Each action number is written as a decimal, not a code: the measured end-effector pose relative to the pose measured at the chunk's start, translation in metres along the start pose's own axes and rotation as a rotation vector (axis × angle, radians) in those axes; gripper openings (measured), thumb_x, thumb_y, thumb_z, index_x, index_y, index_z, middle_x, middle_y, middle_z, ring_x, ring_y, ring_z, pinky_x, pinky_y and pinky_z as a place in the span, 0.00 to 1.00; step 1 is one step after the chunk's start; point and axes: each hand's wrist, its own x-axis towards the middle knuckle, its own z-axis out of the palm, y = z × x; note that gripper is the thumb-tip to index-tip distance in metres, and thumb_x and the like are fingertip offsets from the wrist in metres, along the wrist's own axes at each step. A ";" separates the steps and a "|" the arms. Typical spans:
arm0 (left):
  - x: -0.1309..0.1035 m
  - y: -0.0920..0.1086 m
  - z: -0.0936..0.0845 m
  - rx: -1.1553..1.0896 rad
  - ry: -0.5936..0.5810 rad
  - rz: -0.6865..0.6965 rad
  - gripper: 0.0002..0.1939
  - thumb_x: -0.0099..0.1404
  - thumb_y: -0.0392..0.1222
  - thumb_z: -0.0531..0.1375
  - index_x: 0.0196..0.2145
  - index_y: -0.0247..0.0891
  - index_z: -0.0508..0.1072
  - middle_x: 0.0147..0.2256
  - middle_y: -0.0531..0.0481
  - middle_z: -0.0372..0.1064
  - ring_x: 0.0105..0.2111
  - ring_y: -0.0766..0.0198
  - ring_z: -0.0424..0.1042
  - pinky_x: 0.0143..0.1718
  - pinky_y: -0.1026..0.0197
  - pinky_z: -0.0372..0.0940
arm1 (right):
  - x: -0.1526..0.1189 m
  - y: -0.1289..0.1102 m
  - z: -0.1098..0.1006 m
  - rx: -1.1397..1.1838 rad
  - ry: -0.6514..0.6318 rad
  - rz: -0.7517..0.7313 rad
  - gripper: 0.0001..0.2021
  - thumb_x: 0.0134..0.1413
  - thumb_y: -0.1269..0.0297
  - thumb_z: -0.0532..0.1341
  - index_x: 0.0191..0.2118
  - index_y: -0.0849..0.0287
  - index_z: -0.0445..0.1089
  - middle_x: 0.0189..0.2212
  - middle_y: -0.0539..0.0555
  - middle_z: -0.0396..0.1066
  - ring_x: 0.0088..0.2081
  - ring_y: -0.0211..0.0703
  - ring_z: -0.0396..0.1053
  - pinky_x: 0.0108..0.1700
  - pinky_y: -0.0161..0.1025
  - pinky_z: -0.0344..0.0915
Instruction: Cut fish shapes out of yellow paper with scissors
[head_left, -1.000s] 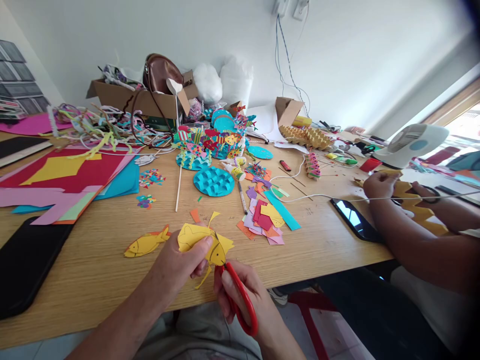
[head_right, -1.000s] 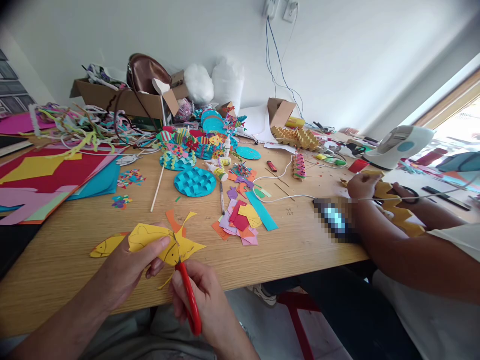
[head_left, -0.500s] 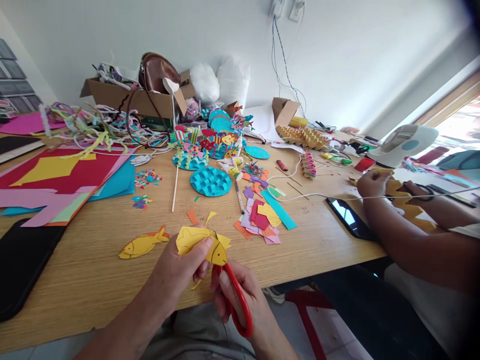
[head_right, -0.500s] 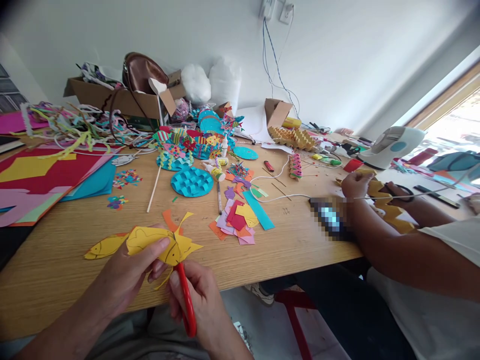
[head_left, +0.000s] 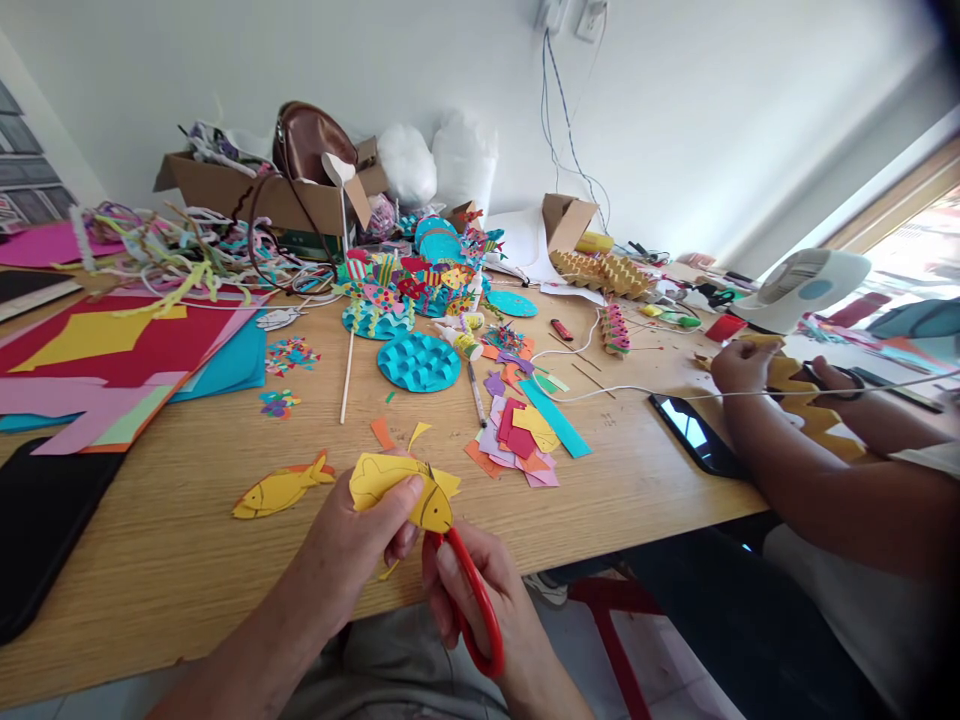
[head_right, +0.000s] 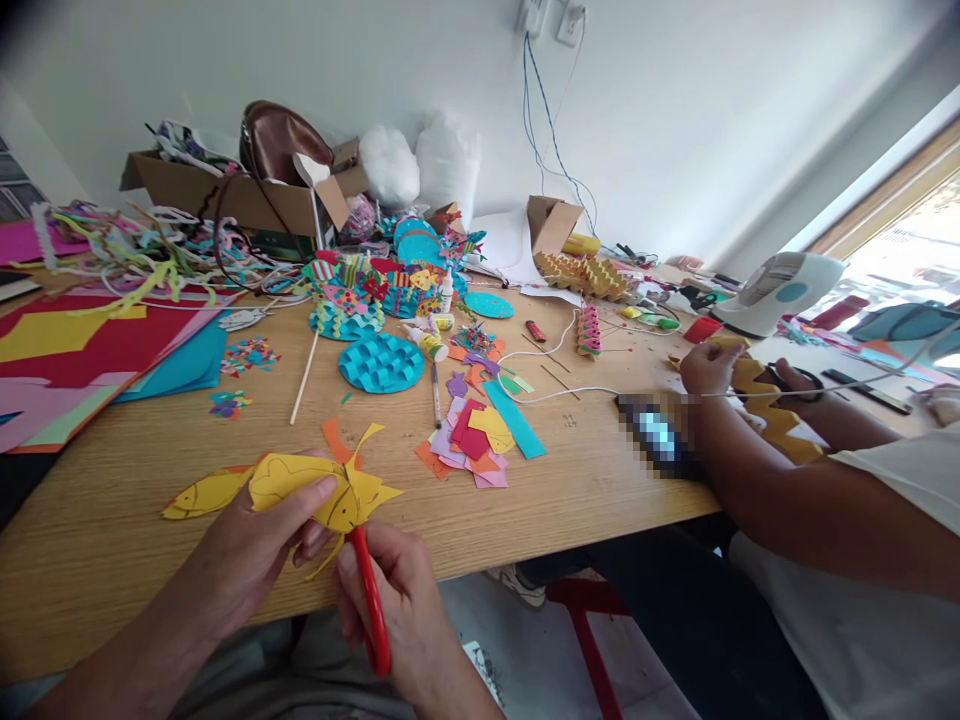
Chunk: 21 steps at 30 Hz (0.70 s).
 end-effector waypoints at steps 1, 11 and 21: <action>0.000 0.000 0.000 0.001 -0.002 -0.001 0.12 0.50 0.44 0.58 0.16 0.41 0.60 0.10 0.61 0.54 0.13 0.71 0.53 0.16 0.66 0.51 | 0.000 0.000 0.000 -0.001 0.000 0.001 0.26 0.53 0.38 0.55 0.24 0.60 0.63 0.11 0.43 0.56 0.12 0.29 0.49 0.15 0.28 0.46; 0.002 0.001 -0.001 0.070 -0.028 0.014 0.13 0.50 0.45 0.57 0.14 0.41 0.59 0.10 0.59 0.53 0.14 0.70 0.53 0.16 0.65 0.51 | 0.000 -0.001 0.001 0.011 -0.001 0.016 0.27 0.52 0.37 0.55 0.23 0.60 0.62 0.11 0.43 0.56 0.12 0.28 0.49 0.14 0.28 0.45; 0.001 0.006 -0.003 0.098 -0.025 -0.002 0.11 0.49 0.46 0.56 0.15 0.41 0.59 0.09 0.61 0.52 0.13 0.71 0.52 0.16 0.67 0.51 | -0.001 -0.007 0.001 -0.044 -0.004 0.032 0.27 0.51 0.36 0.55 0.22 0.59 0.62 0.11 0.43 0.55 0.13 0.30 0.48 0.16 0.29 0.46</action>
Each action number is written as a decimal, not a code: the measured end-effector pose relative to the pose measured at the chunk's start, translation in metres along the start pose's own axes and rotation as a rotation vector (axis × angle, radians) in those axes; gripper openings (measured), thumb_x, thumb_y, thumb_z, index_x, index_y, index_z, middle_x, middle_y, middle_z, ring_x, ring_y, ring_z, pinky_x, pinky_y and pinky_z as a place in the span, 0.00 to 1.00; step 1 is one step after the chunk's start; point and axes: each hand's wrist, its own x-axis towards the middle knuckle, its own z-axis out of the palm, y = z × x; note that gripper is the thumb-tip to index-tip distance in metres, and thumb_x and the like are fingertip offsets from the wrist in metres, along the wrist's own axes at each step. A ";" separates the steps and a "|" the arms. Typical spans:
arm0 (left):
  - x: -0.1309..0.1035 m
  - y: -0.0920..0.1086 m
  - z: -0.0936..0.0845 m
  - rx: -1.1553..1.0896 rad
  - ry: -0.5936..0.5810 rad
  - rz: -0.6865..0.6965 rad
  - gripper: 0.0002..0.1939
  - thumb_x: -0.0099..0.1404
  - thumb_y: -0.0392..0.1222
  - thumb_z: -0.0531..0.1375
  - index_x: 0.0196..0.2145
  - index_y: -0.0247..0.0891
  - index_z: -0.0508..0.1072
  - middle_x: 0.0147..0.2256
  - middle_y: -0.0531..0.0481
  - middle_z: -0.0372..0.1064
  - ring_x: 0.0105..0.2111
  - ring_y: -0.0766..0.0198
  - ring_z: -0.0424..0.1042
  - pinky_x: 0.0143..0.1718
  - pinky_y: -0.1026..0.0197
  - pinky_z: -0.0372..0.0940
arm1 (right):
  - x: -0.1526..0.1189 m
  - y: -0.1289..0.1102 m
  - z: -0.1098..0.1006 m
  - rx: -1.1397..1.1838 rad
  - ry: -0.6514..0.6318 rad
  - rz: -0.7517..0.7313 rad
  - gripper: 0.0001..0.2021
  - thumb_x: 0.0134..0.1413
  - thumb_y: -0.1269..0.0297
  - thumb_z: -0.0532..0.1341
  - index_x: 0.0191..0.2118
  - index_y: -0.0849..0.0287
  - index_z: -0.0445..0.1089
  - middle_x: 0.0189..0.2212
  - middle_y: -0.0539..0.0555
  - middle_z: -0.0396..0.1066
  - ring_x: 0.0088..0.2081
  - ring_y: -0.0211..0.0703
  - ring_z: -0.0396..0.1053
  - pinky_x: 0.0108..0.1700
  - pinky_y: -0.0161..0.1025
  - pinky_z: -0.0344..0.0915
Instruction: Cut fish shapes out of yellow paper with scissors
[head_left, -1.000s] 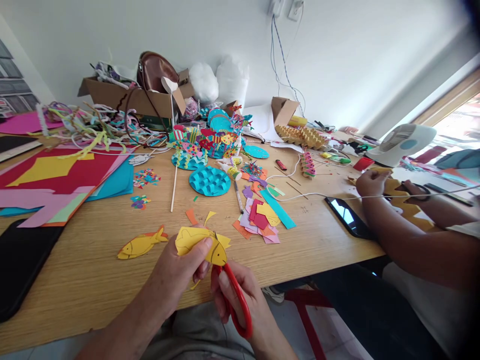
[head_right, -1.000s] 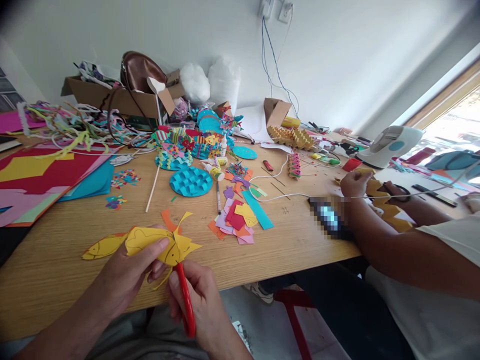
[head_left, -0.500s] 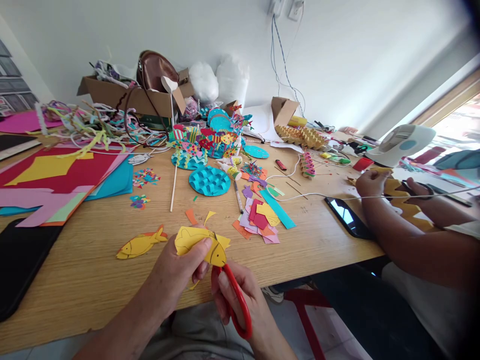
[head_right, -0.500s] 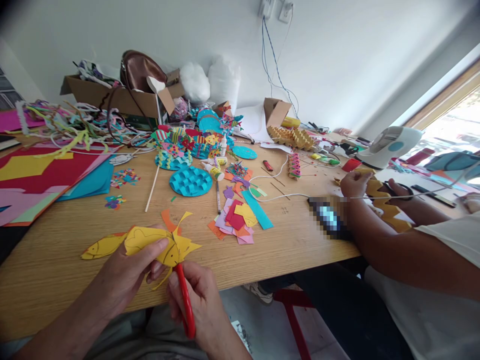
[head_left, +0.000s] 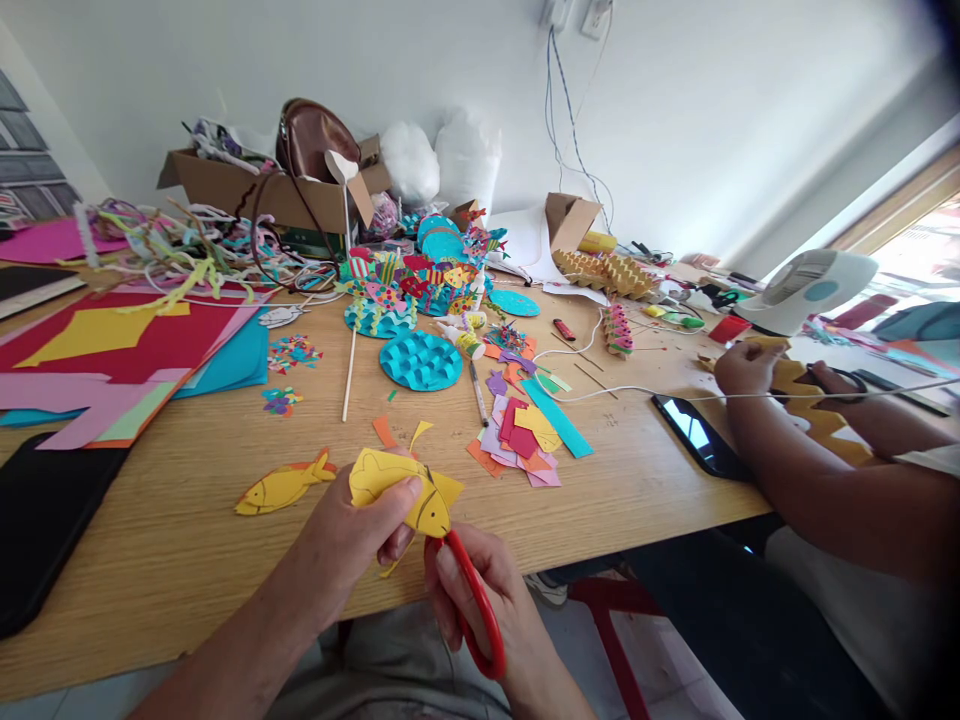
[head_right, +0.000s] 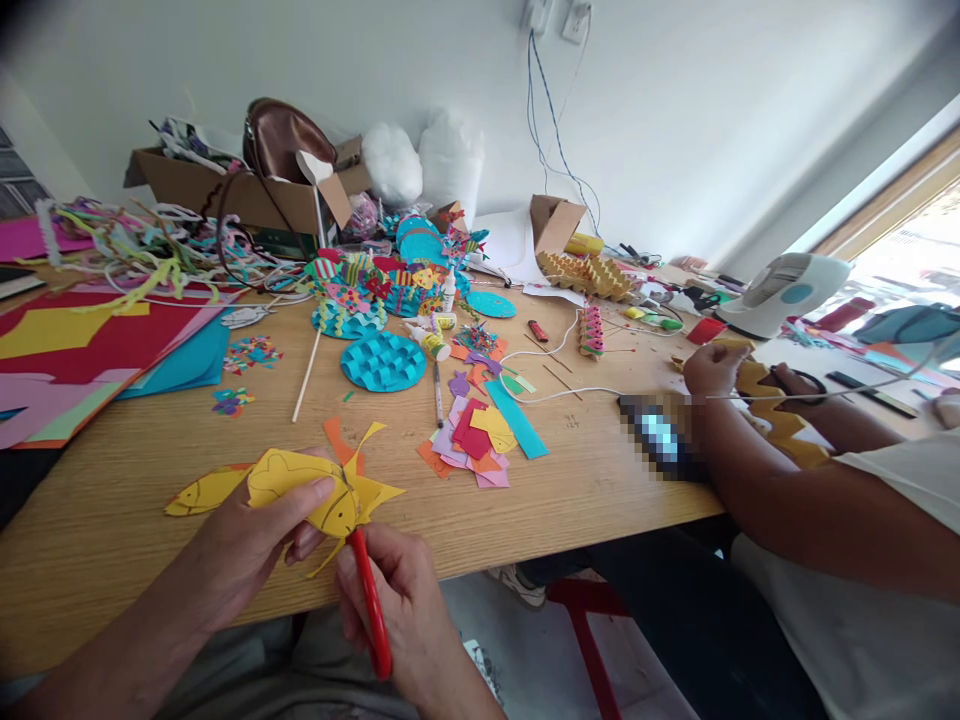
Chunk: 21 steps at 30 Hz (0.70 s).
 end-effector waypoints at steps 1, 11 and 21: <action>0.000 0.000 0.000 0.005 0.003 0.002 0.11 0.49 0.45 0.56 0.15 0.41 0.59 0.09 0.60 0.52 0.13 0.71 0.52 0.16 0.67 0.51 | 0.000 0.000 0.000 -0.001 -0.004 0.001 0.27 0.51 0.36 0.55 0.22 0.59 0.61 0.11 0.43 0.55 0.13 0.30 0.48 0.16 0.29 0.46; 0.002 0.000 -0.009 0.073 0.000 0.000 0.10 0.49 0.46 0.57 0.18 0.39 0.64 0.12 0.59 0.56 0.15 0.70 0.55 0.17 0.66 0.52 | 0.001 0.002 -0.001 0.003 -0.012 0.040 0.28 0.49 0.34 0.55 0.20 0.58 0.58 0.10 0.43 0.55 0.13 0.29 0.47 0.15 0.30 0.44; 0.003 0.000 -0.010 0.081 -0.032 -0.016 0.09 0.49 0.47 0.57 0.20 0.38 0.65 0.16 0.58 0.58 0.17 0.69 0.57 0.17 0.66 0.53 | -0.001 0.002 -0.003 -0.016 -0.014 0.033 0.28 0.51 0.35 0.54 0.19 0.58 0.57 0.11 0.44 0.54 0.13 0.29 0.47 0.15 0.29 0.44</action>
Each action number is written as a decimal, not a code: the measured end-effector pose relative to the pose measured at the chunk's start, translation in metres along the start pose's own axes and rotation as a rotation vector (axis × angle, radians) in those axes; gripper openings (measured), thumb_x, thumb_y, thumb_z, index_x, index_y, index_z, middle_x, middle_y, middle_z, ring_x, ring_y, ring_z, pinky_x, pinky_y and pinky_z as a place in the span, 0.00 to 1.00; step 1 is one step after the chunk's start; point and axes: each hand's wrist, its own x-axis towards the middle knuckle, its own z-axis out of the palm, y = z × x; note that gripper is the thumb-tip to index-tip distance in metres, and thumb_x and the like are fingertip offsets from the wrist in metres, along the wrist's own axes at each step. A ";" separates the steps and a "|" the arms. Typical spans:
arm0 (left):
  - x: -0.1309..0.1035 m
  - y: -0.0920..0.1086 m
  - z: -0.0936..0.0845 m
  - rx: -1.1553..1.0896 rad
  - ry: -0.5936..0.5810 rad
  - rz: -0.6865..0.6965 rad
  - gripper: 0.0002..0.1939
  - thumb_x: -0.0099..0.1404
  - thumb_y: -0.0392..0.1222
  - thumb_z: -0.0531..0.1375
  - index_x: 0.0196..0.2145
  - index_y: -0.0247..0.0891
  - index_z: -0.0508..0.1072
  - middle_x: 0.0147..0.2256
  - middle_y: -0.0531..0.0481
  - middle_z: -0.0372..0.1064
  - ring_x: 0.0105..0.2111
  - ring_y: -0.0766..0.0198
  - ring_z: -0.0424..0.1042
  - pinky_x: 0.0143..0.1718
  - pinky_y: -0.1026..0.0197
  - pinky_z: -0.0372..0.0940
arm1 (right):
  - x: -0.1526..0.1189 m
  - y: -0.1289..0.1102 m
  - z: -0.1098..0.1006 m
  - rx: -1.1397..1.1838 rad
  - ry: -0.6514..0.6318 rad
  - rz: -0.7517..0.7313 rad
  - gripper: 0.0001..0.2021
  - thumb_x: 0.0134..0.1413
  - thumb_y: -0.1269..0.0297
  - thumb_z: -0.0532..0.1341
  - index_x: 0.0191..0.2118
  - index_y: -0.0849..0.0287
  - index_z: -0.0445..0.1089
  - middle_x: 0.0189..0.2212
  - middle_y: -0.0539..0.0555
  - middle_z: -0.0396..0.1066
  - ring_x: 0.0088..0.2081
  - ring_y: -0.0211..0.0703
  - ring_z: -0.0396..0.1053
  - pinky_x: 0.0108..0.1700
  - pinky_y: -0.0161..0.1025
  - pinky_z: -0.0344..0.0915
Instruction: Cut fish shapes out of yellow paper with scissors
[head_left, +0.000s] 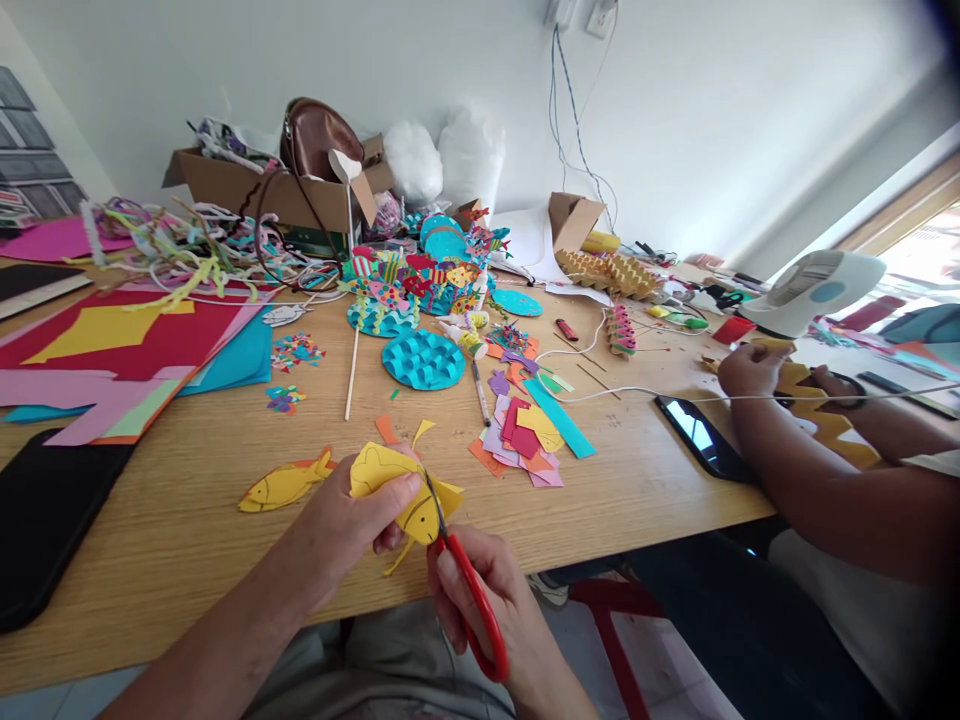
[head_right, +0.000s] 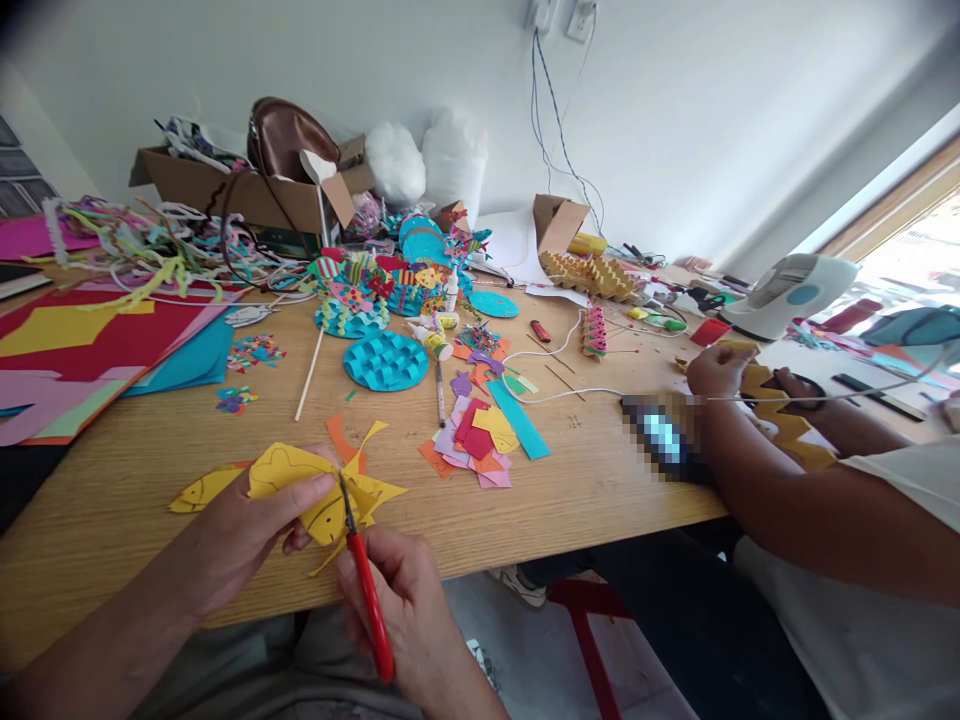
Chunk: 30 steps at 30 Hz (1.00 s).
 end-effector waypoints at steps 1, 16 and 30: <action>0.000 0.001 0.000 0.003 0.003 -0.009 0.09 0.49 0.47 0.57 0.21 0.38 0.66 0.16 0.58 0.58 0.17 0.69 0.57 0.17 0.66 0.53 | 0.000 -0.001 0.000 -0.004 0.001 0.000 0.28 0.51 0.36 0.54 0.19 0.58 0.56 0.11 0.44 0.54 0.13 0.29 0.47 0.15 0.29 0.44; 0.001 0.000 -0.010 0.066 -0.058 -0.018 0.09 0.50 0.47 0.57 0.23 0.39 0.66 0.15 0.59 0.58 0.16 0.69 0.57 0.17 0.67 0.54 | -0.001 -0.003 0.001 -0.040 -0.003 -0.008 0.29 0.50 0.35 0.55 0.17 0.58 0.57 0.11 0.45 0.55 0.14 0.30 0.49 0.16 0.29 0.45; 0.001 0.005 -0.009 0.121 -0.096 -0.050 0.09 0.48 0.47 0.56 0.21 0.39 0.64 0.13 0.59 0.56 0.14 0.71 0.55 0.15 0.68 0.52 | -0.001 -0.005 -0.002 -0.086 -0.017 -0.038 0.29 0.52 0.36 0.54 0.17 0.57 0.57 0.11 0.45 0.54 0.15 0.32 0.50 0.16 0.30 0.47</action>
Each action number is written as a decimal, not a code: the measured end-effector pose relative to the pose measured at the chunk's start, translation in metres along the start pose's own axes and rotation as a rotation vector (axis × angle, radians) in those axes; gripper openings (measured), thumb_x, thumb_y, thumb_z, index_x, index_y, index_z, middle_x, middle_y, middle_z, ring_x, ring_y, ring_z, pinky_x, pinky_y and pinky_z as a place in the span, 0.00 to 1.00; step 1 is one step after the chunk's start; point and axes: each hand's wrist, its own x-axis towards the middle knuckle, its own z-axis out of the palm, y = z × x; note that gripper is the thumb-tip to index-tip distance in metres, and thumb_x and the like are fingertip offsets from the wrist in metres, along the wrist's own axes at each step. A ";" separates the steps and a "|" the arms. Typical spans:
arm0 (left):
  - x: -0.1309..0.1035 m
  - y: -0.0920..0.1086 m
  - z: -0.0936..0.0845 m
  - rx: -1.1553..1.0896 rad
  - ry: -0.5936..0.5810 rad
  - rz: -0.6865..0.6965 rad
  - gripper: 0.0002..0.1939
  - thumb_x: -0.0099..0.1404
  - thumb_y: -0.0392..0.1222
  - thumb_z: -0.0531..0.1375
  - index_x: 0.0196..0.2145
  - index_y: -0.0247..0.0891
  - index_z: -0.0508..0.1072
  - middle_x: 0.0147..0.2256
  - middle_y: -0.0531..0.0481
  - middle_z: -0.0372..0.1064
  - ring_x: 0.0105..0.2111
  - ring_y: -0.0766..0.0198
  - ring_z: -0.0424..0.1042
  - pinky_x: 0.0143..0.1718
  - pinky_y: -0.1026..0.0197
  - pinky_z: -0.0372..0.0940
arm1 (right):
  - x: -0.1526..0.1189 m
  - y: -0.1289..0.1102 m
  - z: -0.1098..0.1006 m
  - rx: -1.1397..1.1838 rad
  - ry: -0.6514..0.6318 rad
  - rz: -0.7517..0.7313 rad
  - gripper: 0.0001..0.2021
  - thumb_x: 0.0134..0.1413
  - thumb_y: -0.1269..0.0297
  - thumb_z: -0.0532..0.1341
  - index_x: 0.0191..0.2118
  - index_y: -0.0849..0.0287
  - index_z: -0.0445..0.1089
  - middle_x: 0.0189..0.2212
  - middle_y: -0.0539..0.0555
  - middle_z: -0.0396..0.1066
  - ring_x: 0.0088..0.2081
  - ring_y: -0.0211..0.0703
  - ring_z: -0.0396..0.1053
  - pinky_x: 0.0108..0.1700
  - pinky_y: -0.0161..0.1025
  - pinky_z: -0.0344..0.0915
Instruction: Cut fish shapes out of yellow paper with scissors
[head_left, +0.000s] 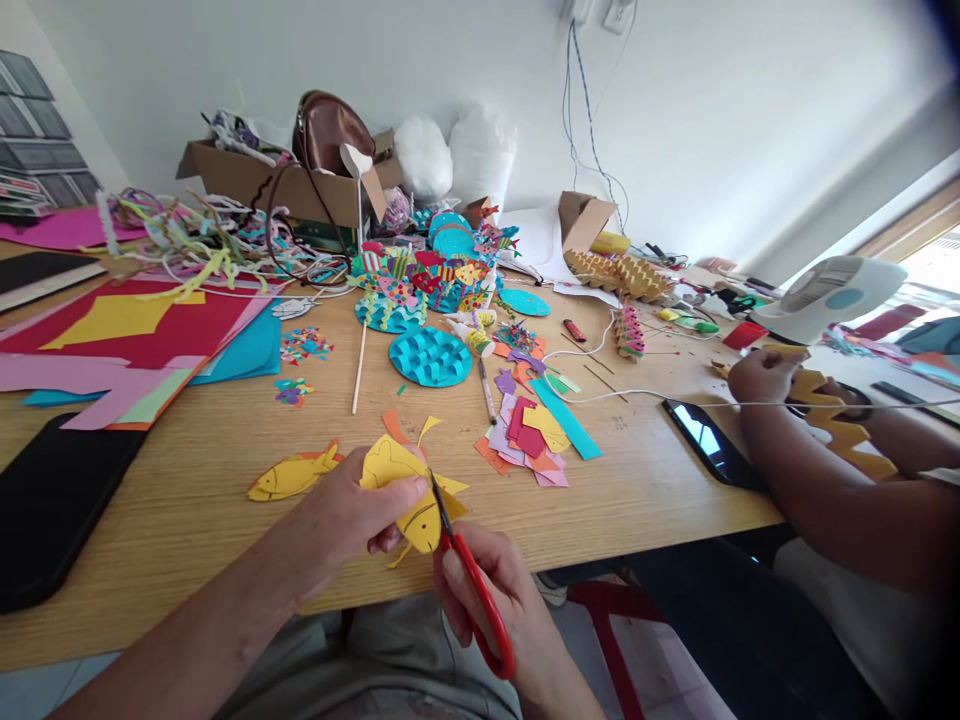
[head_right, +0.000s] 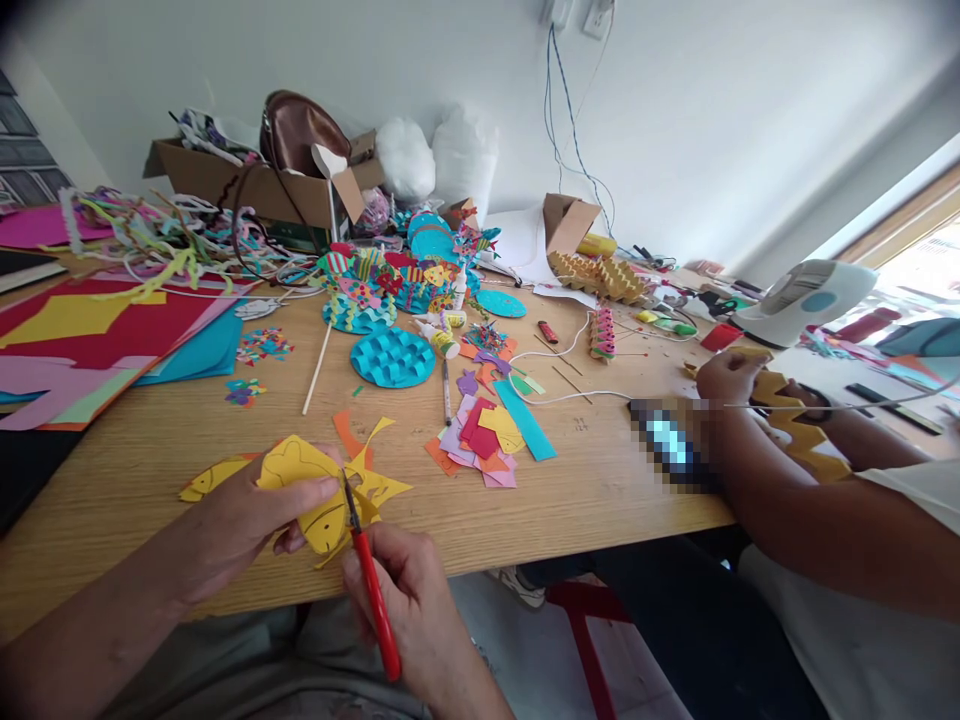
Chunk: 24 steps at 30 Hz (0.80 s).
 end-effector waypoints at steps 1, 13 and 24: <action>0.000 0.000 -0.001 0.004 -0.006 0.001 0.09 0.48 0.47 0.56 0.21 0.39 0.64 0.13 0.59 0.56 0.14 0.72 0.54 0.15 0.68 0.52 | 0.000 0.000 0.000 0.004 -0.004 0.001 0.29 0.53 0.36 0.54 0.17 0.57 0.57 0.11 0.45 0.54 0.15 0.32 0.50 0.16 0.30 0.46; 0.000 0.004 -0.007 0.065 -0.058 -0.011 0.09 0.47 0.48 0.56 0.22 0.39 0.65 0.15 0.59 0.58 0.15 0.71 0.55 0.15 0.68 0.52 | 0.000 -0.003 0.000 -0.009 -0.009 0.030 0.29 0.51 0.36 0.54 0.16 0.57 0.56 0.10 0.45 0.53 0.15 0.31 0.49 0.16 0.30 0.45; 0.000 0.007 -0.012 0.120 -0.101 -0.041 0.10 0.47 0.48 0.56 0.22 0.39 0.66 0.14 0.58 0.58 0.15 0.70 0.56 0.16 0.68 0.53 | -0.003 -0.003 0.000 -0.023 -0.015 0.052 0.27 0.52 0.39 0.55 0.17 0.57 0.55 0.10 0.44 0.53 0.14 0.30 0.48 0.16 0.30 0.44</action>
